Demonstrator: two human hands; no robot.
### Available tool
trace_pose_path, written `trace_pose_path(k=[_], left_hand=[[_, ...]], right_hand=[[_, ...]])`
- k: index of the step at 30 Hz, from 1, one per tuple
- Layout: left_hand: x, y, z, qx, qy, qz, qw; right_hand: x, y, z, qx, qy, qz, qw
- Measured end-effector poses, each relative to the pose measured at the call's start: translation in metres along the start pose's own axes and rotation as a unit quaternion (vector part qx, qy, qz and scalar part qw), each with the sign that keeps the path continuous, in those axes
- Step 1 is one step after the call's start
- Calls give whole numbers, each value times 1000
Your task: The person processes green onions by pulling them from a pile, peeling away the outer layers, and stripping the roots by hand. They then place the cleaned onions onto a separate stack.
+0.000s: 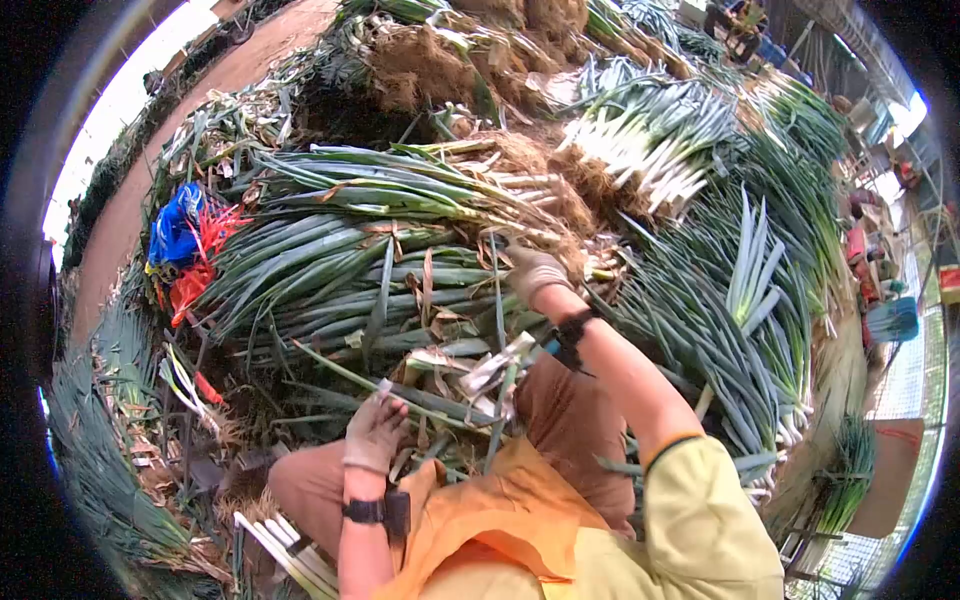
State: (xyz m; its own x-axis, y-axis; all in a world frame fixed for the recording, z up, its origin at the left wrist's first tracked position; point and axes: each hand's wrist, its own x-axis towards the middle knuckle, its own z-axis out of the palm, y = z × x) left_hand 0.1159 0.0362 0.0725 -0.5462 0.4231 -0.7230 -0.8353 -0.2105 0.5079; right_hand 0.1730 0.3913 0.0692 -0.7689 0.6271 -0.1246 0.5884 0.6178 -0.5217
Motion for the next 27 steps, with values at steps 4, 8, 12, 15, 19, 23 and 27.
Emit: trace_pose_path(k=[4,8,12,15,19,23,27], left_hand=[[24,14,-32,-58,104,-55,991],[28,21,-19,-77,101,-91,988],[31,19,-10,-87,70,-89,990],[39,8,-11,-90,25,-56,994],[61,-6,-9,-89,60,-59,992],[51,18,23,-57,-60,89,993],[93,12,2,-67,-99,82,989]], right_hand=[[102,11,32,-163,-41,129,977],[154,13,66,-231,-86,157,956],[183,79,105,-385,-195,72,899],[103,-29,54,-209,-255,63,942],[-31,-85,78,145,-408,-78,898],[-157,-112,98,118,-451,-79,881],[-182,-98,87,141,-470,-105,865]])
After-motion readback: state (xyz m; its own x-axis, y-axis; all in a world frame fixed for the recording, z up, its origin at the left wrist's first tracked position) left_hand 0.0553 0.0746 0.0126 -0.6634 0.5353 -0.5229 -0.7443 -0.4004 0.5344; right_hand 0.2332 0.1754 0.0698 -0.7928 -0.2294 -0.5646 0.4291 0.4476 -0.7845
